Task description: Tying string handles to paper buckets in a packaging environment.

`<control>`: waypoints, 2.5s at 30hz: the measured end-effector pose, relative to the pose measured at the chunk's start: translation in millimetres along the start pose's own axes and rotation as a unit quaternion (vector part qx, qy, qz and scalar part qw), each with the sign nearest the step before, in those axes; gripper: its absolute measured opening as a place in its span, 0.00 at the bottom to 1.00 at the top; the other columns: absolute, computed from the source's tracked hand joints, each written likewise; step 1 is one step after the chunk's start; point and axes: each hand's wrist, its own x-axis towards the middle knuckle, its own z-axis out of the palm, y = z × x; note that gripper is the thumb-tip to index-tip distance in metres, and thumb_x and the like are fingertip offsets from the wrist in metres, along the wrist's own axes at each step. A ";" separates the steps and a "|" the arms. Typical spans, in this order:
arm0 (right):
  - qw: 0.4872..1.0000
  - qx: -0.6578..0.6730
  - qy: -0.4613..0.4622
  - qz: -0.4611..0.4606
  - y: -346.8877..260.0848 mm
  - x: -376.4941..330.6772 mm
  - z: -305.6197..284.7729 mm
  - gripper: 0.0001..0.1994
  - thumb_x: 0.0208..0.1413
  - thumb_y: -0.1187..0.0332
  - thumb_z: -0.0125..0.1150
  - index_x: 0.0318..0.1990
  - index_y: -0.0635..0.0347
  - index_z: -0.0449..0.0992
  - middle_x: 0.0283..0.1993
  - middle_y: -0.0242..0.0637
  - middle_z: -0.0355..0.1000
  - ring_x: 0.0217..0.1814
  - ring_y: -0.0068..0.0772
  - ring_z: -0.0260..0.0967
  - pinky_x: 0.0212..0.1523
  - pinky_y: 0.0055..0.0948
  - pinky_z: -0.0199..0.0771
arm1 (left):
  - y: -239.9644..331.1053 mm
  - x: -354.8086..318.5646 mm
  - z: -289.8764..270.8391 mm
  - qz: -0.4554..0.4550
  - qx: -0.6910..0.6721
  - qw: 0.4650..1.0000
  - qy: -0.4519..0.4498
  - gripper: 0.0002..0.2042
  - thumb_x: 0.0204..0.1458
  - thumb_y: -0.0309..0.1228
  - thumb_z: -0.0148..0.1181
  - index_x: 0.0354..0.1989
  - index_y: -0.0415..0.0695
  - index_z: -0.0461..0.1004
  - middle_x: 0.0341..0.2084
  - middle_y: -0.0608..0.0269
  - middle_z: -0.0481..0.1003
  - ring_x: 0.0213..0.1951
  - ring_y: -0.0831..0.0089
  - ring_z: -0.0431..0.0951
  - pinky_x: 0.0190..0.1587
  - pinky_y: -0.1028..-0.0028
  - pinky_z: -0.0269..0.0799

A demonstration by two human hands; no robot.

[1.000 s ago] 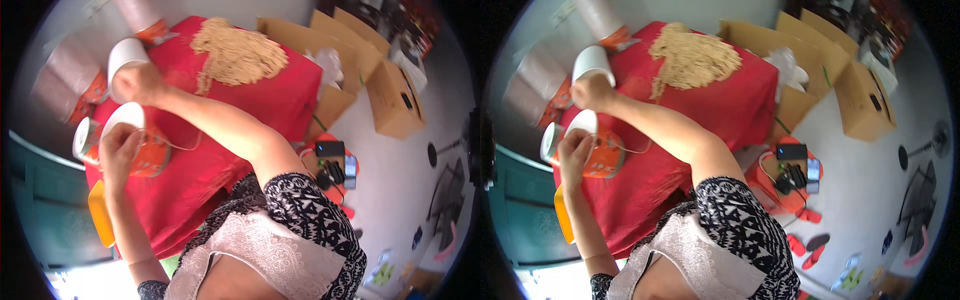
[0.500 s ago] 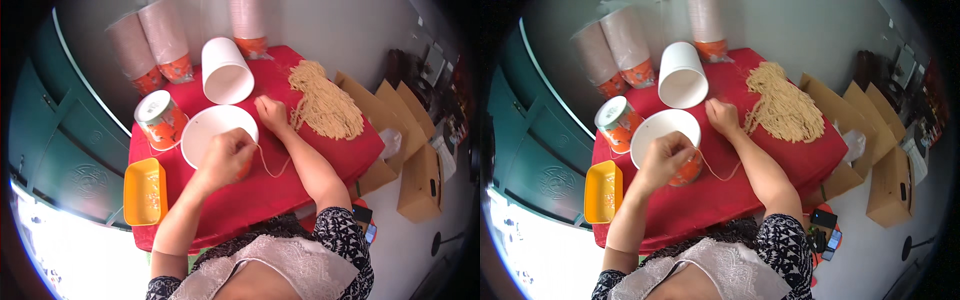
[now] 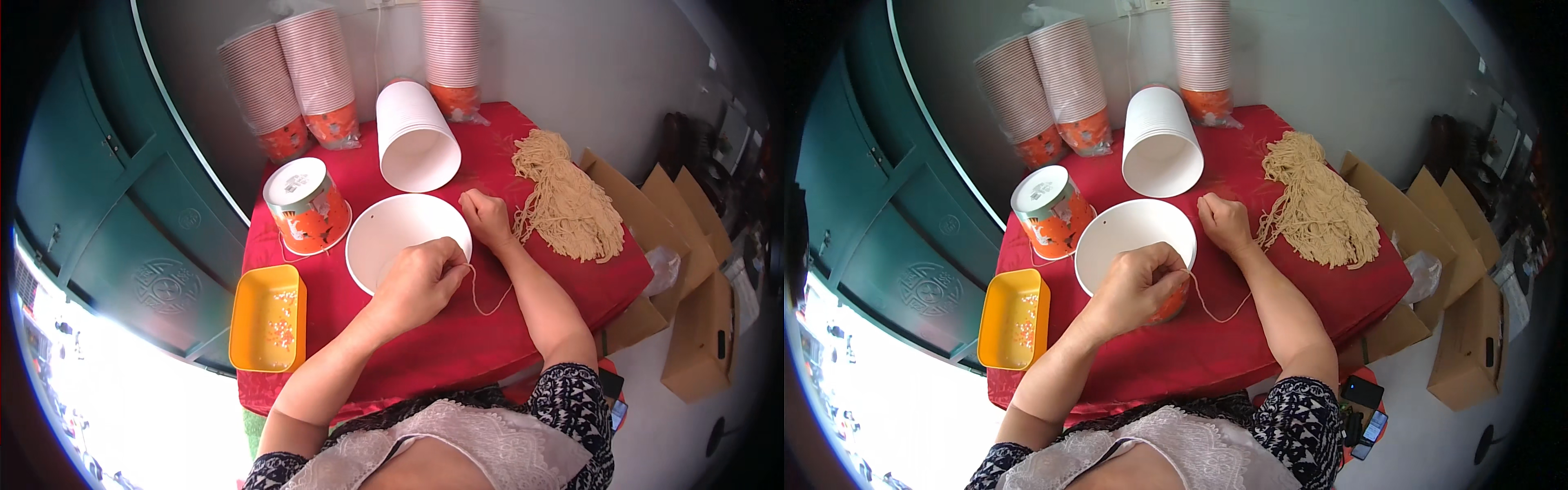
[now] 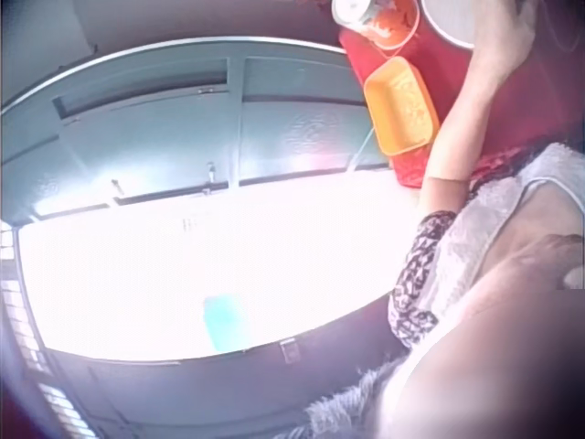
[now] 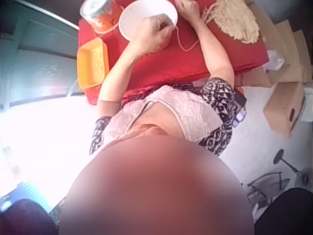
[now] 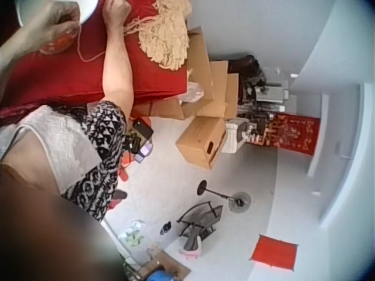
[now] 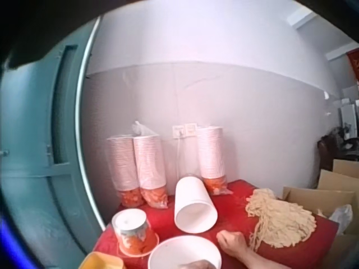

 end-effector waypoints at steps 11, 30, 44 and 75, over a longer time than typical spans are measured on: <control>0.999 0.003 -0.006 -0.053 -14.7 5.9 -4.9 0.11 0.58 0.69 0.58 0.24 0.60 0.68 0.20 0.46 0.69 0.22 0.50 0.71 0.21 0.43 0.69 | 5.7 -0.2 4.0 -0.016 0.011 1.000 0.016 0.05 0.53 0.24 0.61 0.31 0.34 0.76 0.21 0.59 0.77 0.26 0.77 0.74 0.30 0.72 0.71; 0.996 0.014 0.002 -0.093 -28.2 4.3 2.5 0.12 0.58 0.70 0.57 0.23 0.60 0.68 0.20 0.46 0.70 0.21 0.50 0.71 0.21 0.43 0.69 | 1.3 0.0 -2.5 -0.078 -0.016 0.997 0.003 0.06 0.52 0.25 0.60 0.32 0.33 0.77 0.22 0.54 0.78 0.25 0.71 0.76 0.31 0.68 0.72; 0.995 -0.003 0.007 -0.097 -26.4 3.5 1.8 0.12 0.58 0.70 0.57 0.22 0.60 0.67 0.18 0.45 0.68 0.19 0.48 0.70 0.20 0.43 0.68 | -15.1 -2.2 -26.7 -0.046 0.081 0.993 0.068 0.06 0.51 0.26 0.61 0.30 0.33 0.76 0.23 0.48 0.78 0.27 0.58 0.80 0.32 0.63 0.73; 0.916 0.344 -0.019 0.204 -74.8 30.6 -27.2 0.12 0.65 0.66 0.51 0.33 0.63 0.74 0.29 0.34 0.75 0.32 0.24 0.72 0.34 0.25 0.71 | -20.7 32.9 -48.3 -0.185 -0.157 0.970 0.010 0.05 0.56 0.26 0.60 0.31 0.37 0.76 0.22 0.71 0.73 0.24 0.86 0.67 0.26 0.82 0.61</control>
